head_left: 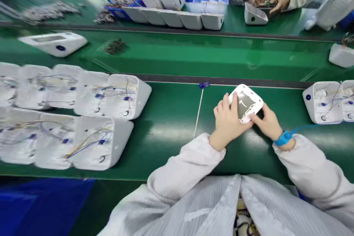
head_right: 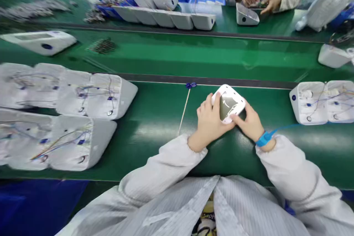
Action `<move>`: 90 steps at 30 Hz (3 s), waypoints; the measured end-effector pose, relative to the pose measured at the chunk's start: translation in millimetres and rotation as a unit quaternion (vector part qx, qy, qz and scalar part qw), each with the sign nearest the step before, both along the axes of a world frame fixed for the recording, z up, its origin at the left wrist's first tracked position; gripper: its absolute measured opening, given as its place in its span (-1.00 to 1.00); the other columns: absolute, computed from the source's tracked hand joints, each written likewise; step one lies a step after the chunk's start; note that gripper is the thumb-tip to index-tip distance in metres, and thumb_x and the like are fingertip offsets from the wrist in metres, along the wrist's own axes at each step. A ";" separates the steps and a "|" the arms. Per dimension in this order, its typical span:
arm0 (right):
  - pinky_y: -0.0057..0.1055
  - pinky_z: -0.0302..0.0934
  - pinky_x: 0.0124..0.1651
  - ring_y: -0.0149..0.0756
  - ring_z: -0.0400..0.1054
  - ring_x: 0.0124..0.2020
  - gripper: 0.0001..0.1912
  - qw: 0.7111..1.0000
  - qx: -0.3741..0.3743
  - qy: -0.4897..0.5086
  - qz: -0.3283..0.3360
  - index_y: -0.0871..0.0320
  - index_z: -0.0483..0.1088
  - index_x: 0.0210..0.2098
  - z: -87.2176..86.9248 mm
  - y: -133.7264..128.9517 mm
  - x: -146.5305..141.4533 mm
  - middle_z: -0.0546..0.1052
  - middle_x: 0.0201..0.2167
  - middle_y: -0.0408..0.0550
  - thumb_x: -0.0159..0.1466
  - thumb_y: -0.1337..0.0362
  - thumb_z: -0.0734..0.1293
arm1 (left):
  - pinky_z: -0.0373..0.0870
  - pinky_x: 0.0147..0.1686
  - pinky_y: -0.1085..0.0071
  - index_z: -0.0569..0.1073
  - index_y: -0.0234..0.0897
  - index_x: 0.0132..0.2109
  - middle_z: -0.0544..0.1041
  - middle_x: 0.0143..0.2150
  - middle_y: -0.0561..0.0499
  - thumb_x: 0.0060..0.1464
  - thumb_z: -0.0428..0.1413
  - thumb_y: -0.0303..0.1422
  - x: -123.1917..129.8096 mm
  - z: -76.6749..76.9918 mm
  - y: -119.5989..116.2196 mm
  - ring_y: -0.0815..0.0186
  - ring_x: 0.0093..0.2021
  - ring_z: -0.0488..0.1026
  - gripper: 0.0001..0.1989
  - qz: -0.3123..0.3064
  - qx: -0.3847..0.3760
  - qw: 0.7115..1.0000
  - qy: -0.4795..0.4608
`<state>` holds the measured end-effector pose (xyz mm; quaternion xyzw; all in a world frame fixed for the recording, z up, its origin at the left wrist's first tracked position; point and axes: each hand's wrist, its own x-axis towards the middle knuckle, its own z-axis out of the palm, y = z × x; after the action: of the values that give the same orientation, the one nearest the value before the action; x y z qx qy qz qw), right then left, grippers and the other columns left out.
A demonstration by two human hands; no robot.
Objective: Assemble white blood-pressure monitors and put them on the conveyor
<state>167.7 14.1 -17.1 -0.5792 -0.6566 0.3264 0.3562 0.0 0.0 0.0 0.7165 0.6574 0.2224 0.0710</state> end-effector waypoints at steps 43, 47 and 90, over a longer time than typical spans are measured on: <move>-0.22 0.29 -0.12 -0.12 0.42 -0.17 -0.35 0.989 -0.017 0.039 -0.138 0.18 0.48 -0.15 10.7 9.9 5.7 0.57 -0.19 0.06 0.31 -0.25 0.09 | 0.39 -0.09 0.32 0.39 -0.25 -0.10 0.52 -0.16 -0.05 0.26 0.04 -0.16 22.3 -15.5 11.5 0.25 -0.15 0.47 -0.75 -0.010 -0.017 0.838 -0.545; -0.19 0.34 -0.11 -0.11 0.46 -0.14 -0.32 0.989 -0.040 0.097 -0.108 0.14 0.46 0.01 23.4 -1.9 11.0 0.56 -0.08 0.08 0.34 -0.25 0.04 | 0.39 0.04 0.20 0.40 -0.27 -0.05 0.52 -0.07 -0.13 0.25 0.04 -0.08 20.1 -7.7 3.1 0.18 -0.02 0.47 -0.66 -0.082 0.056 0.826 -0.555; 0.22 0.12 0.24 0.25 0.21 0.25 -0.07 0.900 0.319 -0.223 0.196 0.06 0.00 0.40 87.4 -26.0 -8.8 0.26 0.29 0.22 0.18 -0.13 0.39 | 0.42 0.08 0.10 0.37 -0.21 0.11 0.51 0.06 -0.18 -0.17 0.39 -0.16 -51.9 30.9 9.3 0.04 0.04 0.48 -0.31 -0.310 0.091 0.859 -0.396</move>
<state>158.9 -11.9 70.3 -0.3518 -0.8881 0.0243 0.2949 -51.9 9.3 30.9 0.7378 0.2946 0.5131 0.3249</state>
